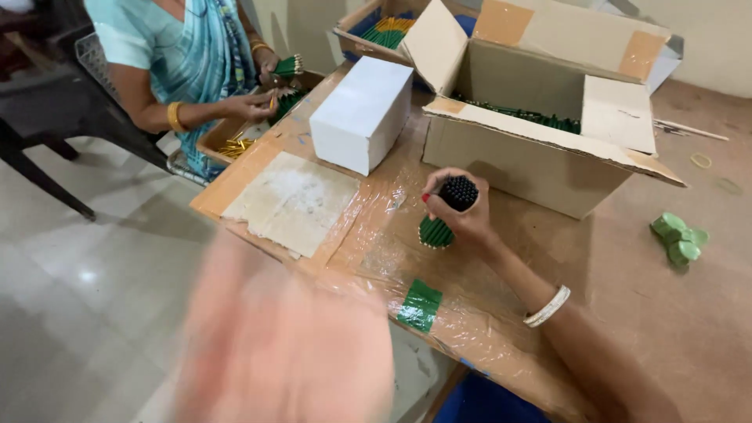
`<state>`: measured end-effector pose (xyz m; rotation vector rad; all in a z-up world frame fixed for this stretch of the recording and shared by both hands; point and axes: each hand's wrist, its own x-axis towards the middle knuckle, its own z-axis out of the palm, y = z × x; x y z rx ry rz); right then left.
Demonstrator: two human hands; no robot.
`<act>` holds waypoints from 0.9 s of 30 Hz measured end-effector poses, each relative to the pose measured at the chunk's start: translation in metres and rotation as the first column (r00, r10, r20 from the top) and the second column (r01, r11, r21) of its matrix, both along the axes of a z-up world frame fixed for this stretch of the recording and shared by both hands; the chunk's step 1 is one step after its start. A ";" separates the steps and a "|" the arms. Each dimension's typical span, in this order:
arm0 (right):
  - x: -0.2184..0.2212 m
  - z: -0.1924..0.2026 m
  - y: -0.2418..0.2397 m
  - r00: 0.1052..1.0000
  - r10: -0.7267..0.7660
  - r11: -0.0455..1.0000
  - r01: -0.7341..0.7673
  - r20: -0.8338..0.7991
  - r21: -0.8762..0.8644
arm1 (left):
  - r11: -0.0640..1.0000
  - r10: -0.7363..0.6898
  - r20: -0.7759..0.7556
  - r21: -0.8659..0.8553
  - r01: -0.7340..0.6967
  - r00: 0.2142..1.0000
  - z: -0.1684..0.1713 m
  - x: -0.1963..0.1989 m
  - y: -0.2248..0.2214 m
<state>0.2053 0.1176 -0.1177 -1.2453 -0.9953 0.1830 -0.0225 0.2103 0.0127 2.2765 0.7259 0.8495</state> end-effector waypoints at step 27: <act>0.055 0.094 0.211 0.719 -0.561 0.788 0.312 0.410 0.531 | 0.686 0.674 0.720 -0.693 0.221 0.165 -0.144 0.228 0.207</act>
